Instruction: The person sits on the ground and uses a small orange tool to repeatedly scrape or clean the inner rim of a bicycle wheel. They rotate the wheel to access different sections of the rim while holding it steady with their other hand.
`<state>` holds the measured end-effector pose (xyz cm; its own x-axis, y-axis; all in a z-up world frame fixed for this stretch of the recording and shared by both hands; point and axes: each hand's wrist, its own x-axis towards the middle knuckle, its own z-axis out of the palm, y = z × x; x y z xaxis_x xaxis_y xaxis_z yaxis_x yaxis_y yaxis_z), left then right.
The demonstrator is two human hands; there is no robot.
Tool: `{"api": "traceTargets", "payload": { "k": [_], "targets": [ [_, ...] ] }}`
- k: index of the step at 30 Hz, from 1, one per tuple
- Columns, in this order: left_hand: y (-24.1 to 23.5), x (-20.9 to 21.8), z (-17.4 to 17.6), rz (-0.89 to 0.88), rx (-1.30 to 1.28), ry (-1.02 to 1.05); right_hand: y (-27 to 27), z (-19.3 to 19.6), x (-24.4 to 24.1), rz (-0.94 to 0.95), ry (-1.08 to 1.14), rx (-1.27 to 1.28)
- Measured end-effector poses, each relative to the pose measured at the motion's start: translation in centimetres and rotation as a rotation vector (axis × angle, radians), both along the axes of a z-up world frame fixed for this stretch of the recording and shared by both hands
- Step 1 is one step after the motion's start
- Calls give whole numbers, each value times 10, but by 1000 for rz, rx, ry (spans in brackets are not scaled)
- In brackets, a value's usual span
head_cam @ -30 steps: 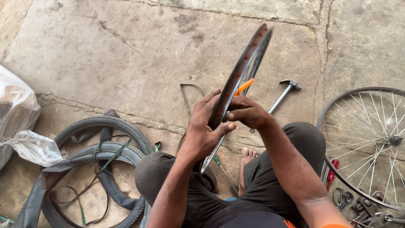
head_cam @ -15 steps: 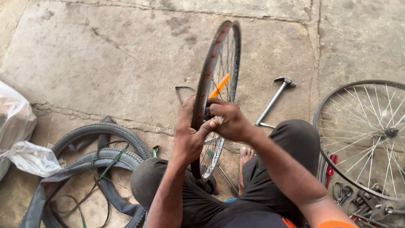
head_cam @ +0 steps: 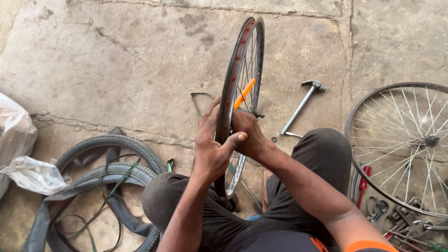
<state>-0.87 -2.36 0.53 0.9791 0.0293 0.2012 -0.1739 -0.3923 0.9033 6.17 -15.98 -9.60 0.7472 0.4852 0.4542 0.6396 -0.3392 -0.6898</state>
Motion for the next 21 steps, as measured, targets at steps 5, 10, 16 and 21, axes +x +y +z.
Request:
{"api": "traceTargets", "payload": {
  "k": [5, 10, 16, 21],
  "targets": [
    [1, 1, -1, -14, 7, -17, -24, 7, 47, 536, 603, 19],
    [0, 1, -3, -29, -13, -2, -42, 20, 57, 782, 890, 400],
    [3, 3, -3, 5, -68, 10, 0, 13, 16, 21, -173, 320],
    [-3, -1, -5, 0, -117, 12, 11, 30, 1, -216, -460, 284]
  ]
}}
